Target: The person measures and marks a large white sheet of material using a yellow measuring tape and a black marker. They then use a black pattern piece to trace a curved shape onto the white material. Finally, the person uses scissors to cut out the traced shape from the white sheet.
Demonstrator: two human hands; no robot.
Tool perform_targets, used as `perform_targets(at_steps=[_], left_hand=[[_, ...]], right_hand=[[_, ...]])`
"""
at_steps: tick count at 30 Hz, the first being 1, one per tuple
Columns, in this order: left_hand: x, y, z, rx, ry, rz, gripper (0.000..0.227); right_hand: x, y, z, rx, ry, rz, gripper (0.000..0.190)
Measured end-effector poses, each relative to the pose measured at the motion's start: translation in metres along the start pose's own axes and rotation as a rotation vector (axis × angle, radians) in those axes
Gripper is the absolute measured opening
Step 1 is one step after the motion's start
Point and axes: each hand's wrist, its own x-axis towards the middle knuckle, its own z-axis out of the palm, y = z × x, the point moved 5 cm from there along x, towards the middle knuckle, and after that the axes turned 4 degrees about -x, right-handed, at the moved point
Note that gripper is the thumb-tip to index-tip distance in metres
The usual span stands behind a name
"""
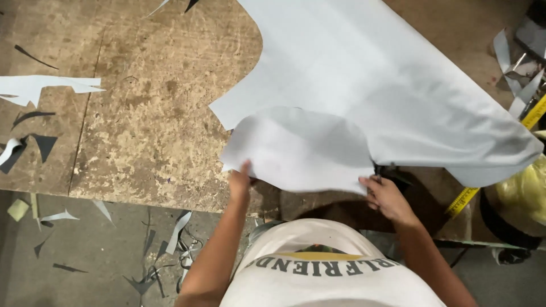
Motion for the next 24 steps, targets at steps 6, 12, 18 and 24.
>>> perform_targets(at_steps=[6,12,18,24], left_hand=[[0.058,0.019,0.0,-0.349,0.085,0.077,0.061],[0.101,0.014,0.005,-0.373,0.035,0.077,0.071],[0.189,0.052,-0.053,1.32,0.275,0.416,0.052],[0.17,0.123,-0.071,1.548,0.813,1.186,0.04]], right_hand=[[-0.012,-0.049,0.062,0.384,-0.156,0.112,0.038],[0.001,-0.049,0.072,0.046,-0.309,0.111,0.036],[-0.08,-0.132,0.06,-0.28,-0.319,-0.067,0.021],[-0.142,-0.166,0.125,-0.736,-0.56,-0.779,0.046]])
